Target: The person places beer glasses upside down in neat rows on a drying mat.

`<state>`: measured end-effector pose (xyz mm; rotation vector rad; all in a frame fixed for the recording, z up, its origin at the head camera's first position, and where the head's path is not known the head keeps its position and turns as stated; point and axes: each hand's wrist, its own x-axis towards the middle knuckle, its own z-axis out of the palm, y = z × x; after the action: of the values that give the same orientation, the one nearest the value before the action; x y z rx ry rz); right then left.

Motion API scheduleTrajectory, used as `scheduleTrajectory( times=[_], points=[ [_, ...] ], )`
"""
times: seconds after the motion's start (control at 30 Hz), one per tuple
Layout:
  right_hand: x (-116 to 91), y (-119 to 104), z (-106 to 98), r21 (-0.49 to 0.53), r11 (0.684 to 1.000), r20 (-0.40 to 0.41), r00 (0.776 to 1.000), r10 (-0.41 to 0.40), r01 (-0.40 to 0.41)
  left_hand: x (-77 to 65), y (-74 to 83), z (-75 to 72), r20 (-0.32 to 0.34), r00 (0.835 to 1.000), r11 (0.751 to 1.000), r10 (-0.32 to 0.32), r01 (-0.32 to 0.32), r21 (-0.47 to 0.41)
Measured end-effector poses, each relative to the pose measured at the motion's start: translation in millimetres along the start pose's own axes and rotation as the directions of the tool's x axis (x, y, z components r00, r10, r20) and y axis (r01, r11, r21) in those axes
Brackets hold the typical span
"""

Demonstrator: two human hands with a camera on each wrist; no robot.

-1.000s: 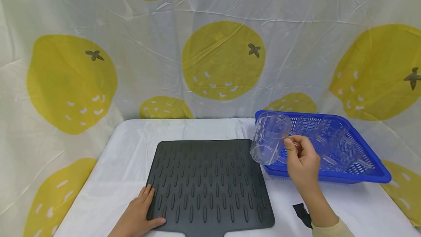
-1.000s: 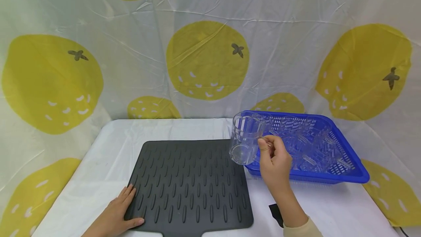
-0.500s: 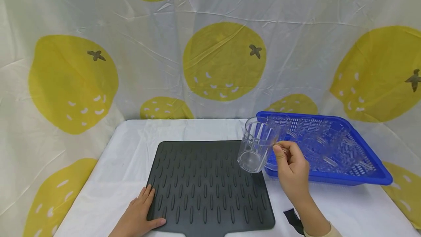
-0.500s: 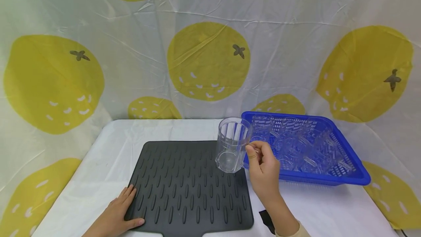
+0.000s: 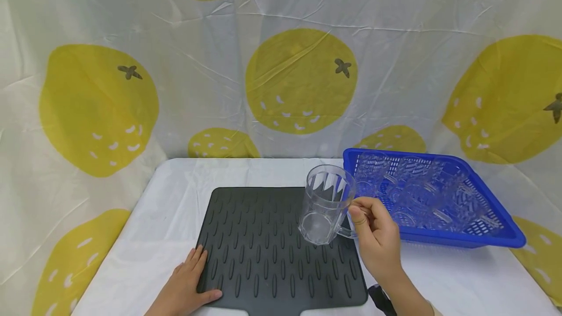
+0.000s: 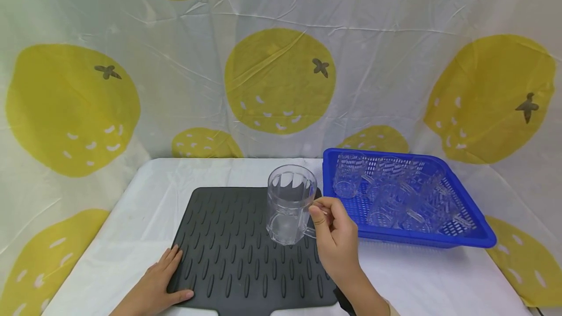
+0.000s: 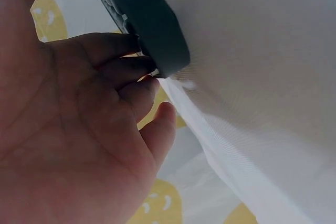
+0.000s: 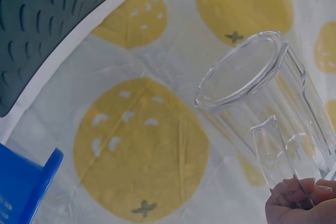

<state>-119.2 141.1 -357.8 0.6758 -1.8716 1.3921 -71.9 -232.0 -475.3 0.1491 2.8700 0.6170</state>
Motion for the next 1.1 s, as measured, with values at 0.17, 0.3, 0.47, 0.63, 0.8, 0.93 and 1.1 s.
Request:
scheduleTrajectory(
  times=[0.17, 0.3, 0.47, 0.63, 0.8, 0.93, 1.1],
  points=[
    [-2.2, -6.3, 7.4, 0.041, 0.999, 0.032, 0.999, -0.015, 0.013, -0.8, -0.7, -0.3, -0.002, 1.0, 1.0, 0.007, -0.007, -0.008],
    [-3.2, -12.0, 12.9, 0.077, 0.997, 0.059, 0.998, -0.029, 0.025, -1.5, -1.3, 0.0, -0.007, 1.0, 1.0, 0.013, -0.013, -0.015],
    [-5.2, -14.5, 18.8, 0.12, 0.992, 0.082, 0.995, -0.052, 0.042, -0.3, -0.9, 0.6, -0.008, 1.0, 1.0, 0.003, -0.003, -0.017],
    [-6.5, -13.9, 24.1, 0.177, 0.983, 0.11, 0.992, -0.065, 0.045, 0.1, -0.8, -0.4, -0.012, 1.0, 1.0, 0.008, -0.008, -0.022],
    [-7.4, -12.9, 30.9, 0.207, 0.977, 0.121, 0.99, -0.076, 0.05, 1.1, -0.3, -0.3, -0.012, 1.0, 1.0, 0.006, -0.006, -0.016],
    [-8.3, -9.9, 35.9, 0.217, 0.975, 0.133, 0.988, -0.081, 0.051, 1.0, 0.7, -0.1, -0.014, 1.0, 1.0, 0.004, -0.004, -0.019],
    [-11.1, -6.8, 42.1, 0.226, 0.973, 0.145, 0.986, -0.079, 0.045, -0.1, 0.4, -0.2, -0.015, 1.0, 1.0, 0.001, -0.002, -0.024]
  ],
)
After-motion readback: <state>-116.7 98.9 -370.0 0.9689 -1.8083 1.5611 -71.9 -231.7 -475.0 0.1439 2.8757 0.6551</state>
